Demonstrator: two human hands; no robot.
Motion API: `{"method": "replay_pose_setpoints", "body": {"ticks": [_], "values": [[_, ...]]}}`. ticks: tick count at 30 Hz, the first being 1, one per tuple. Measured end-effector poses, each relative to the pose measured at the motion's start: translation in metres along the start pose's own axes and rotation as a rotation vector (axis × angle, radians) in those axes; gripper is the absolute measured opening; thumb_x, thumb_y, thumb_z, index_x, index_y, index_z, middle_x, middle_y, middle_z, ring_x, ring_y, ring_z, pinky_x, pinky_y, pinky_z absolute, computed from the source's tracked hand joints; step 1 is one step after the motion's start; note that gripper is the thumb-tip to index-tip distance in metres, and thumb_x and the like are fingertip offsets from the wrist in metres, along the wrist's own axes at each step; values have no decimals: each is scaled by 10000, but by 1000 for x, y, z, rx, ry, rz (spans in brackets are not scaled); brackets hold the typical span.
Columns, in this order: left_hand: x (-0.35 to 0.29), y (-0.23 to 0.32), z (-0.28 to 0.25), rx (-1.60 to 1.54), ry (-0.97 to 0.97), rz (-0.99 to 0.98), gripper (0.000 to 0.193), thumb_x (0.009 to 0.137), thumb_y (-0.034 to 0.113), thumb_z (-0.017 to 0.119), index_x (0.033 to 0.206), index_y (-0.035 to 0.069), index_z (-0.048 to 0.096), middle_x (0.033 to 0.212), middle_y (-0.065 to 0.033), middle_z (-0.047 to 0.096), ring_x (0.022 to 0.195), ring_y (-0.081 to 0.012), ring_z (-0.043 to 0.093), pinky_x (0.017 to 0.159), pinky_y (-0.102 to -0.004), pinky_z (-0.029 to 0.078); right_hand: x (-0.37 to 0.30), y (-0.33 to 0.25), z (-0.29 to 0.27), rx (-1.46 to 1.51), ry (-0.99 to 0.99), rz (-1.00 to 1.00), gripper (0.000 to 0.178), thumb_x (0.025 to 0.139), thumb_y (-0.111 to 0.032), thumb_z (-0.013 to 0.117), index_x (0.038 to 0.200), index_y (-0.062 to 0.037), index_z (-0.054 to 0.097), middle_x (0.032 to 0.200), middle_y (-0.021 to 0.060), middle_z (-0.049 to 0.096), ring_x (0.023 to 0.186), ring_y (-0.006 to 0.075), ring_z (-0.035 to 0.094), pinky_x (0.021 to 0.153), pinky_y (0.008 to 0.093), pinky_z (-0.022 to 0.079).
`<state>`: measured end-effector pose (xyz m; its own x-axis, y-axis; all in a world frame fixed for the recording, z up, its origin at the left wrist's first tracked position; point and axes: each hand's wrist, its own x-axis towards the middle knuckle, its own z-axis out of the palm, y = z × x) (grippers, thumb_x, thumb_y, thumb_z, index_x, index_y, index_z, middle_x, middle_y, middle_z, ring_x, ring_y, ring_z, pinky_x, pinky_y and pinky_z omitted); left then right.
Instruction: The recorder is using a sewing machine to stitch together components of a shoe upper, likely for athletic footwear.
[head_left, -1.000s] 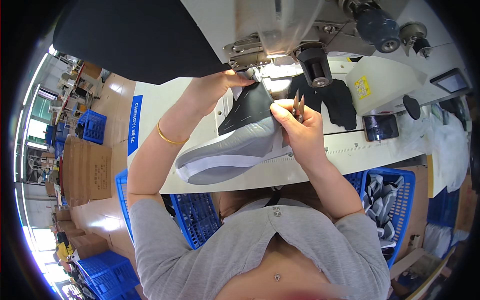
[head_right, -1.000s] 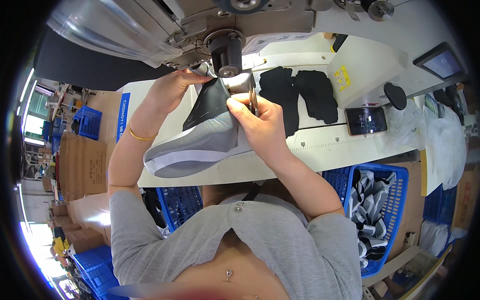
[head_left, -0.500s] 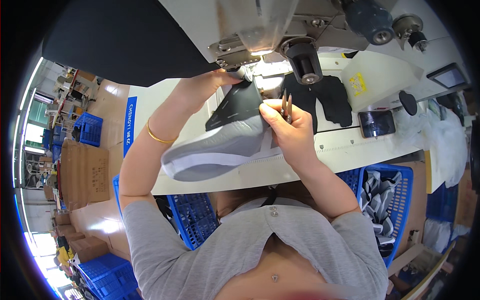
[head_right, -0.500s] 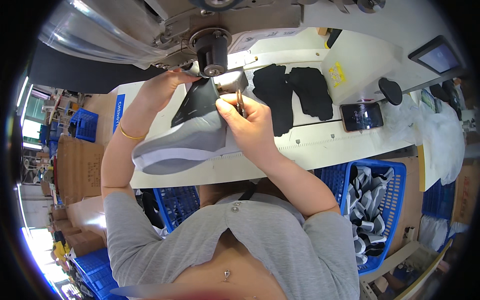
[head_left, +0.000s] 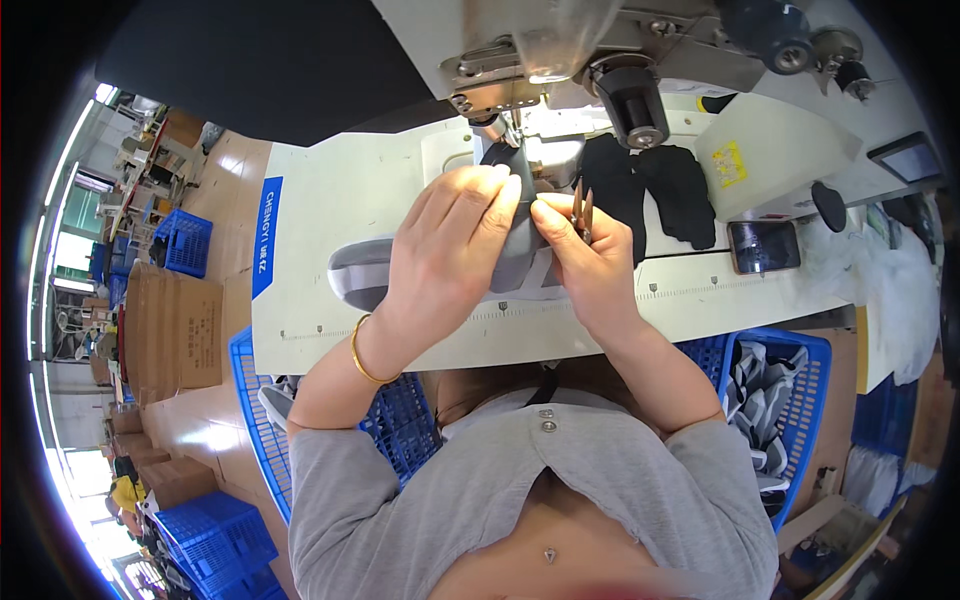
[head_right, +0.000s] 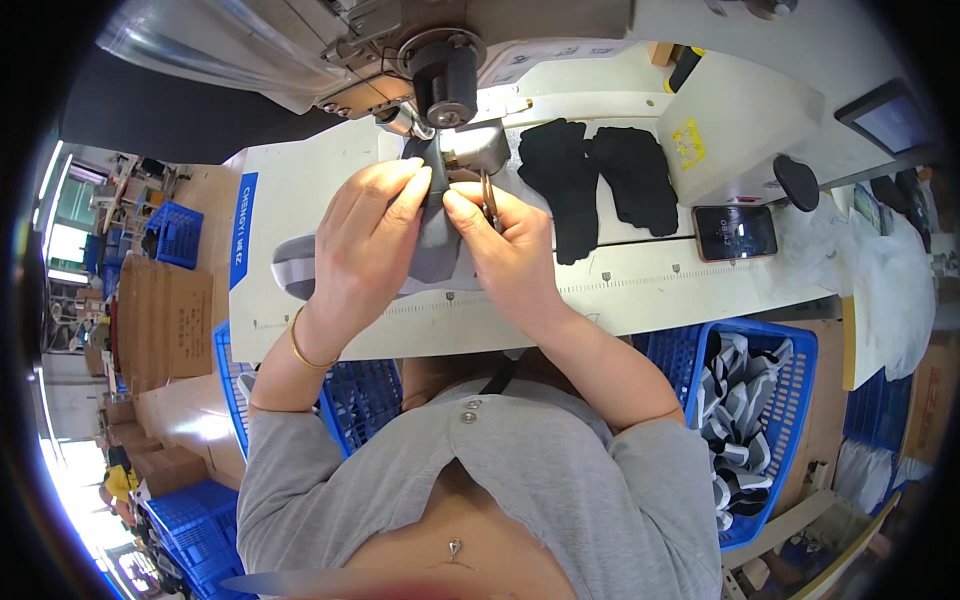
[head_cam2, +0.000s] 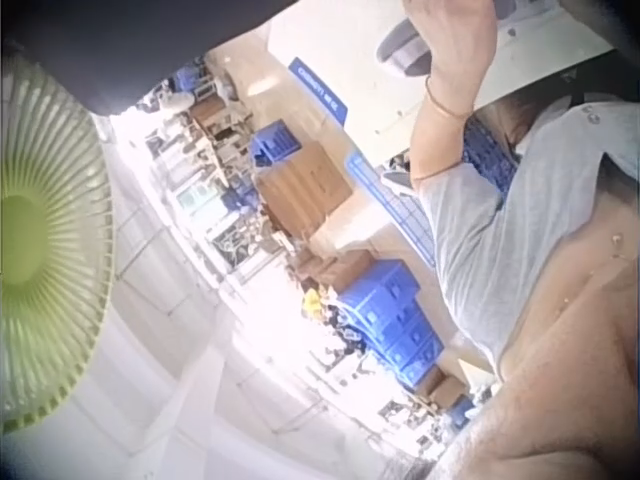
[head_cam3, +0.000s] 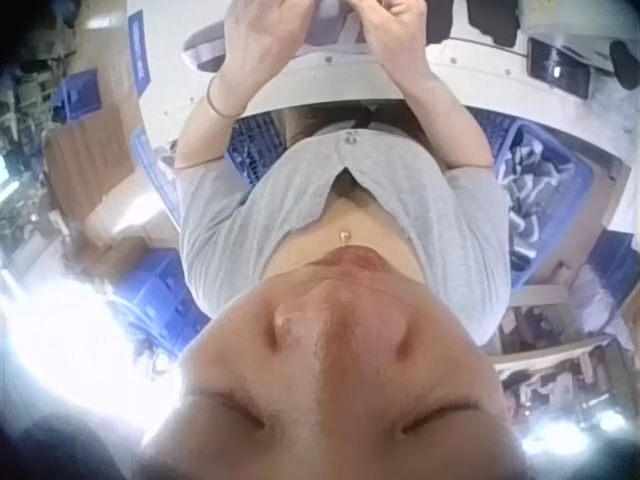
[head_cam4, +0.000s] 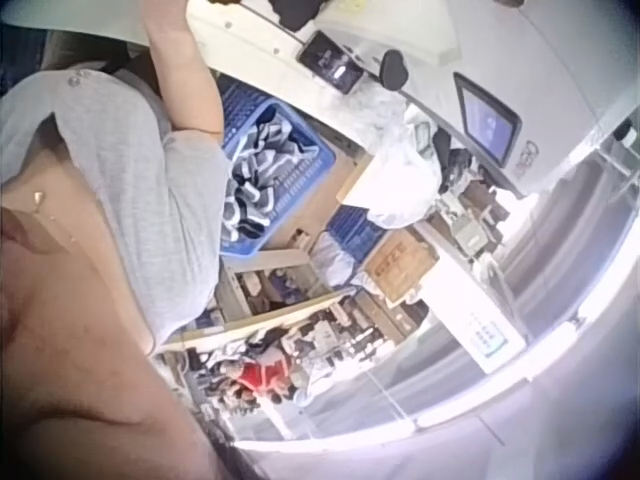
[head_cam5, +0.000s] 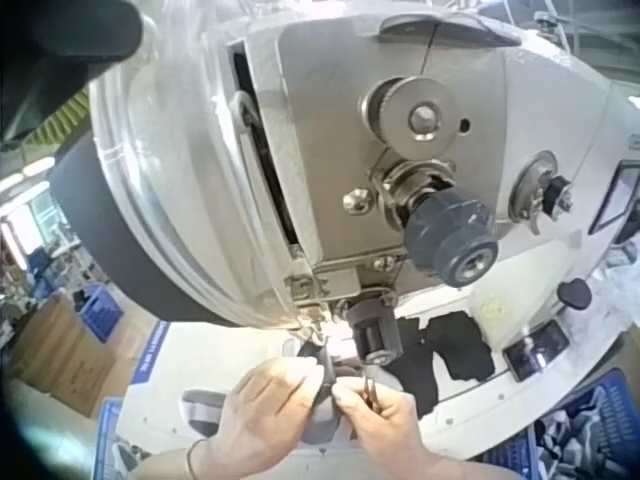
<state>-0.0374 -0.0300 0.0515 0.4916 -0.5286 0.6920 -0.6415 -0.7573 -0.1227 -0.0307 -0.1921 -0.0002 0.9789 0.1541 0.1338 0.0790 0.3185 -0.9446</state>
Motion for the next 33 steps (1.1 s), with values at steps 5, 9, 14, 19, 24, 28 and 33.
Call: {"method": "replay_pose_setpoints", "body": {"ticks": [5,9,14,19,24,28,33], "values": [[0,2,10,42,48,69,375,659,46,647,1018,-59,652,1003,-133,618,945,-267,622,820,-383,545,-3,-7,0,-23,8,-1,181,954,-128,593,1009,15,689,704,-66,563,638,-1,437,540,196,356],[3,3,13,119,84,144,350,632,67,659,962,-48,674,950,-115,627,899,-248,624,800,-370,549,-4,-6,0,-83,10,-43,176,948,-121,591,1016,13,683,707,-62,566,652,3,450,550,201,368],[4,-3,15,67,138,201,324,616,77,664,917,-41,682,920,-105,631,859,-243,631,758,-356,554,-3,-4,0,-64,-8,-75,169,954,-123,587,1001,12,677,709,-61,567,657,5,448,550,205,370],[2,-5,16,3,156,139,329,602,75,677,912,-37,688,918,-102,635,847,-239,635,735,-353,557,-6,-4,-1,-109,-4,-114,160,959,-126,587,983,4,676,714,-57,574,660,6,444,555,202,368],[8,-4,12,95,149,213,312,603,72,687,900,-23,698,905,-93,645,854,-235,634,743,-350,557,-7,-10,2,-113,-17,-112,159,959,-121,579,977,9,669,710,-43,572,657,18,450,552,225,382],[14,-5,11,73,142,218,259,612,50,713,861,-22,707,900,-90,664,829,-243,653,721,-360,567,-7,-11,-1,-131,-13,-101,161,956,-116,576,986,14,665,700,-25,575,661,24,460,556,235,393],[17,-8,8,74,101,256,219,634,35,714,846,-19,700,889,-94,671,830,-248,656,730,-361,568,-6,-14,-1,-161,-22,-90,166,946,-123,587,994,17,662,674,-12,572,640,25,462,541,241,390]]}}
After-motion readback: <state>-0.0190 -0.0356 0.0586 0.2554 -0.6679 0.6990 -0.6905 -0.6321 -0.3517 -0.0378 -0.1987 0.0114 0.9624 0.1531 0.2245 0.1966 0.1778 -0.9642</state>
